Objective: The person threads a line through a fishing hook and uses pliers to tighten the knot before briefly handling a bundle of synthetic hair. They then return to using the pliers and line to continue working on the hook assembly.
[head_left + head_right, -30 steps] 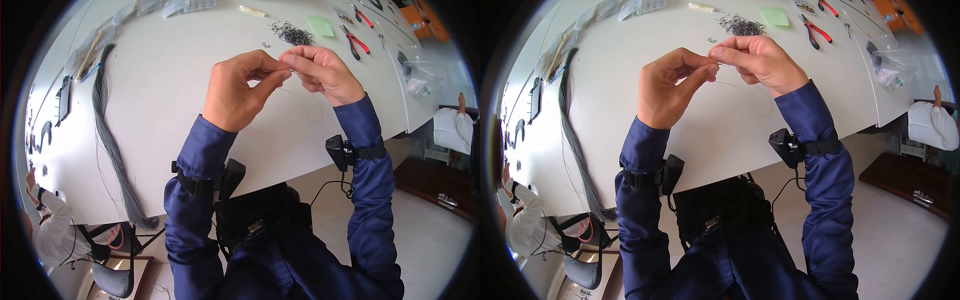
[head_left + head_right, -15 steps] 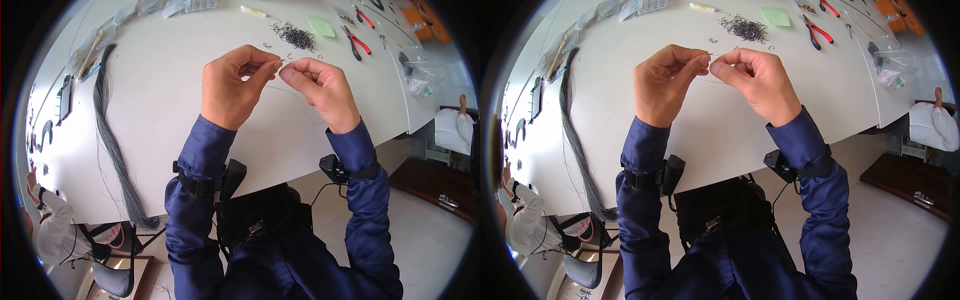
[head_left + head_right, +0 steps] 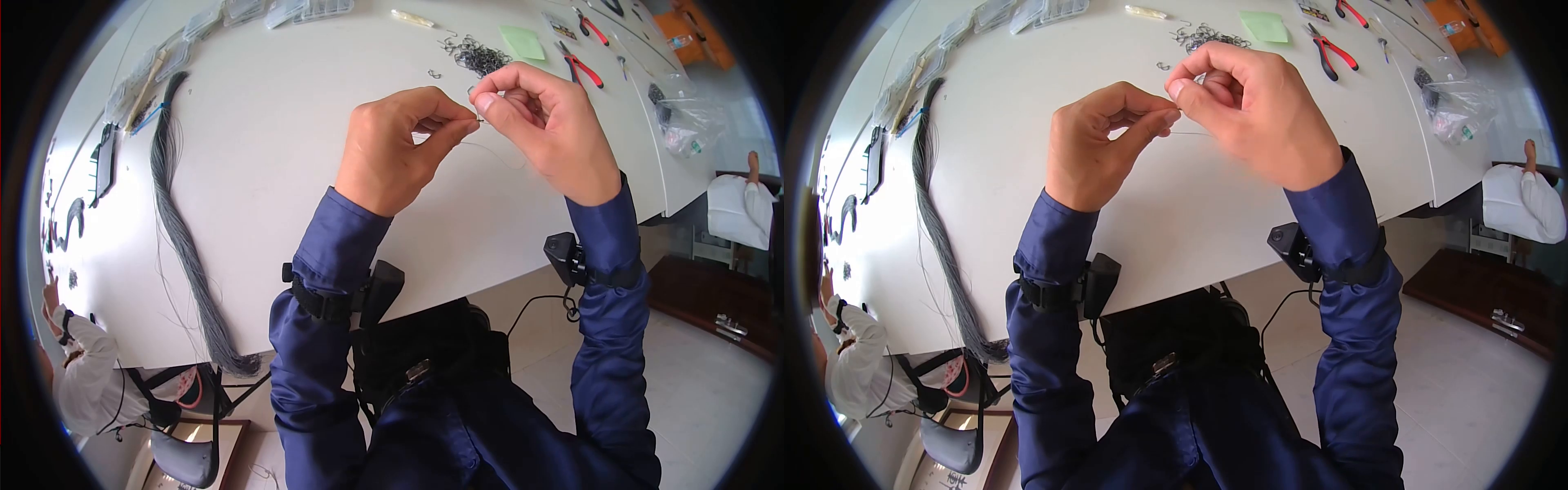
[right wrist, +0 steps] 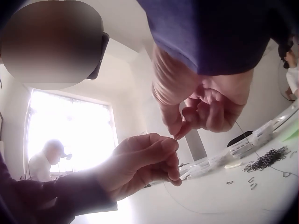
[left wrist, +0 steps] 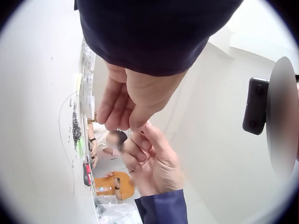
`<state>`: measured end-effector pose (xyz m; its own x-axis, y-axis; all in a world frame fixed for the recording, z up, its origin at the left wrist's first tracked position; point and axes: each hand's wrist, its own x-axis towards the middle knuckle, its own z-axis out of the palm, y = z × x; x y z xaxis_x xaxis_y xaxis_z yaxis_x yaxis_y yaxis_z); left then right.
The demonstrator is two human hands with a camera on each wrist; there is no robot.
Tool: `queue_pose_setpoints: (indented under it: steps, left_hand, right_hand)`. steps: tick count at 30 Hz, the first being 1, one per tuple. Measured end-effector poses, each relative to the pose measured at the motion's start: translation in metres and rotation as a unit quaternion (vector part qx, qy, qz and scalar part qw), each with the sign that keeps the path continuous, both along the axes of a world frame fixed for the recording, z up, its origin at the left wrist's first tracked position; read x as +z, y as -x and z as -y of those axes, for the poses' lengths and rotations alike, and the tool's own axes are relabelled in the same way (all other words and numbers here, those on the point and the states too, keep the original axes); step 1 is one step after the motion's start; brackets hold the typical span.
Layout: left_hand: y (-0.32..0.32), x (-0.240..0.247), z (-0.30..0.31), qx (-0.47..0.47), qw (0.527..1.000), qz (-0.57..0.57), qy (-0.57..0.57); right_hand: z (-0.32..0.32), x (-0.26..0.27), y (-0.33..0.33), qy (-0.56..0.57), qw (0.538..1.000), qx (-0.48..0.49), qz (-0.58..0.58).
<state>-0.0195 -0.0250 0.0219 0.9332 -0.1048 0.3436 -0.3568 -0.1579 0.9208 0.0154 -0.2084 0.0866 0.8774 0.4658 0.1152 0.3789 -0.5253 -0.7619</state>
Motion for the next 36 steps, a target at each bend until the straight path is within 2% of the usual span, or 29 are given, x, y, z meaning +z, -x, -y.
queue_pose_setpoints:
  steps: [3, 6, 9, 15, 24, 30, 33, 36]
  left_hand:
    - [0.001, 0.001, 0.0, -0.007, 1.0, 0.015, -0.007]
    - [0.001, 0.002, 0.0, -0.005, 1.0, 0.028, 0.008]
    - [0.002, 0.002, 0.0, 0.004, 1.0, 0.021, 0.018]
    - [0.001, 0.001, 0.001, 0.016, 0.999, 0.025, 0.039]
    - [-0.002, -0.004, 0.002, 0.05, 0.996, 0.001, 0.068]
    - [-0.002, -0.005, 0.002, 0.048, 0.997, 0.006, 0.052]
    - [0.0, -0.003, 0.003, 0.041, 0.999, 0.013, 0.027]
    - [0.001, -0.001, 0.004, 0.028, 0.999, 0.02, 0.005]
  right_hand:
    - [0.005, -0.014, -0.015, -0.088, 0.992, 0.039, -0.079]
    - [0.008, -0.008, -0.016, -0.097, 0.975, 0.007, -0.199]
    - [0.012, -0.015, -0.016, -0.131, 0.957, -0.001, -0.258]
    - [0.01, -0.028, -0.008, -0.165, 0.942, -0.015, -0.291]
    - [0.003, -0.019, 0.014, -0.091, 0.976, -0.046, -0.193]
    - [0.002, -0.002, 0.026, -0.022, 0.996, -0.047, -0.078]
    - [0.002, 0.004, 0.021, -0.013, 0.999, -0.028, -0.03]
    - [0.004, 0.005, 0.009, -0.032, 0.999, -0.012, -0.038]
